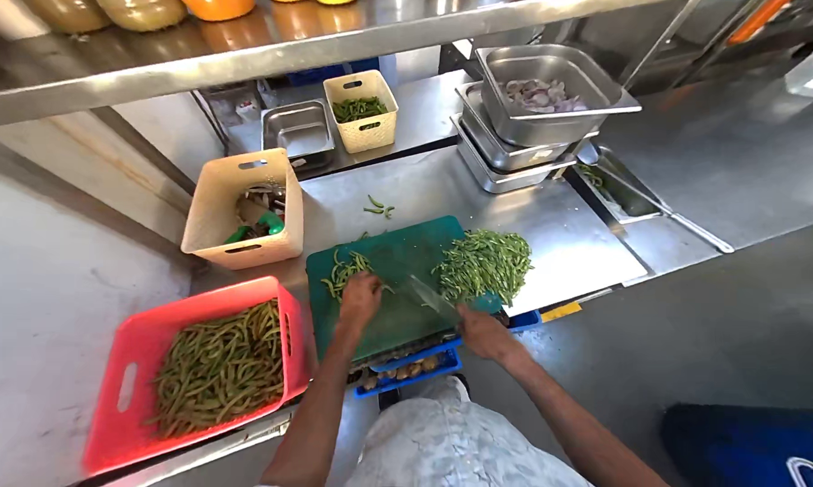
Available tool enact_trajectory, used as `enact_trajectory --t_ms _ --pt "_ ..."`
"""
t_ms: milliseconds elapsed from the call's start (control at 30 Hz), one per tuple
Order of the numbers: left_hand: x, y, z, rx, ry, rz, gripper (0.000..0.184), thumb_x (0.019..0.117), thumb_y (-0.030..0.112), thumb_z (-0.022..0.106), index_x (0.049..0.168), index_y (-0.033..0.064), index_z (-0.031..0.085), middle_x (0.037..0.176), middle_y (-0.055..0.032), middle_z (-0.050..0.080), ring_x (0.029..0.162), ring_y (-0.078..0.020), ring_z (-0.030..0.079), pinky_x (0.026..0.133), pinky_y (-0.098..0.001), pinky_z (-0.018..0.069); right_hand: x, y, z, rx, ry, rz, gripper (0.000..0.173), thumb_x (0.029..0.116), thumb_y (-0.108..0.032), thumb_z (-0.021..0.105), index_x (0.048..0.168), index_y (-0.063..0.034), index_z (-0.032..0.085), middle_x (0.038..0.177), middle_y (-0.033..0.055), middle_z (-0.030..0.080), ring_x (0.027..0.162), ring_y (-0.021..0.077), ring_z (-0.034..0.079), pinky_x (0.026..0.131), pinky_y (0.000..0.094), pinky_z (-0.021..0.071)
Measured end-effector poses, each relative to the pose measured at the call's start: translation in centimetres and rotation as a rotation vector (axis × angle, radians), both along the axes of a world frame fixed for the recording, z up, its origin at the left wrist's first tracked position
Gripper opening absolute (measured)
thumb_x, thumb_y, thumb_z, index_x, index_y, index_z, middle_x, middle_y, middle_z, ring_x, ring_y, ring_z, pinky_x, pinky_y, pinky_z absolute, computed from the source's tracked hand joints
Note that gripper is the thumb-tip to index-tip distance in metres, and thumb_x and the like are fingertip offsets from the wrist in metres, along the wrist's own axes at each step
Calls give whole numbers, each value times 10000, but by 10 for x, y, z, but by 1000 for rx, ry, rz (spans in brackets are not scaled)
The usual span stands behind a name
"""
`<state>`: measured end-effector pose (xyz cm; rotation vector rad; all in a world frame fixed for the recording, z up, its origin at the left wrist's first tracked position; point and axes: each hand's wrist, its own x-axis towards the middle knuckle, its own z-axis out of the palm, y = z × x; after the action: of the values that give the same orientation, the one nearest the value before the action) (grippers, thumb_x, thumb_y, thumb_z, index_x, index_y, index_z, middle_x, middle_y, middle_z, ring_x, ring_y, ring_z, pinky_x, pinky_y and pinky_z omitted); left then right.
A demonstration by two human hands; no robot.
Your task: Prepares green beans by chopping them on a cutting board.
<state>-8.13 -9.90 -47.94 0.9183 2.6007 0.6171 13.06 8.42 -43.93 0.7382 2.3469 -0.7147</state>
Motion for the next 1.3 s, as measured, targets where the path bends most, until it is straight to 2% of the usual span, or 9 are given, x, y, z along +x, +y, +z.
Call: enact_trajectory --t_ms 267,367,433,567,700,833,967,1067,1300 --pt "43 39 -18 71 -95 -367 162 973 153 669 1052 57 774 1015 -123 729 958 -244 709 926 -439 584 -5 3 -18 66 -4 -47 386 1027 -210 560 1399 -138 486 1112 200 697 1038 408 703 850 607 566" --pt "55 55 -17 87 -48 -470 158 977 129 650 1021 38 773 999 -131 728 976 -259 710 939 -447 579 1 3 2 143 -13 -11 409 1026 -205 564 1429 -176 503 1125 191 706 1042 409 702 835 607 570" --pt "56 55 -21 141 -12 -482 155 977 118 645 989 33 774 979 -130 733 968 -264 715 928 -453 583 3 0 18 177 -43 10 448 1014 -186 571 1457 -185 504 1145 187 705 1050 407 699 828 606 570" --pt "56 49 -27 212 26 -509 134 976 92 652 995 38 774 973 -128 734 968 -264 715 931 -441 585 -10 -6 -3 123 -78 -11 453 994 -152 604 1426 -161 464 1138 198 693 1032 420 706 810 620 579" --pt "57 46 -27 251 28 -483 123 972 90 663 982 43 777 960 -118 731 961 -256 712 927 -433 585 -10 2 21 161 -83 43 411 991 -169 606 1395 -171 533 1128 185 701 1032 408 698 805 612 569" --pt "57 45 -34 306 44 -492 110 964 63 670 975 46 778 954 -110 740 956 -245 717 929 -427 587 -11 -3 -6 84 -81 -20 420 1014 -184 594 1412 -140 466 1138 202 687 1026 418 703 811 625 574" --pt "57 45 -29 265 9 -466 115 974 86 673 997 53 781 990 -113 739 991 -250 712 954 -429 576 -12 3 22 116 -98 26 416 1007 -189 592 1417 -172 524 1156 193 696 1049 413 693 827 627 561" --pt "58 43 -34 311 46 -489 108 963 60 675 981 57 782 972 -107 745 975 -247 718 941 -427 583 -8 -13 -1 69 -97 -39 499 968 -135 635 1427 -119 440 1124 203 687 1005 406 709 802 607 581" --pt "56 33 -24 229 -44 -393 144 982 152 680 1039 73 786 992 -88 745 943 -208 717 918 -404 593 -15 -4 -5 86 -71 -2 408 1005 -163 590 1395 -153 471 1113 193 691 1021 403 707 817 603 577"
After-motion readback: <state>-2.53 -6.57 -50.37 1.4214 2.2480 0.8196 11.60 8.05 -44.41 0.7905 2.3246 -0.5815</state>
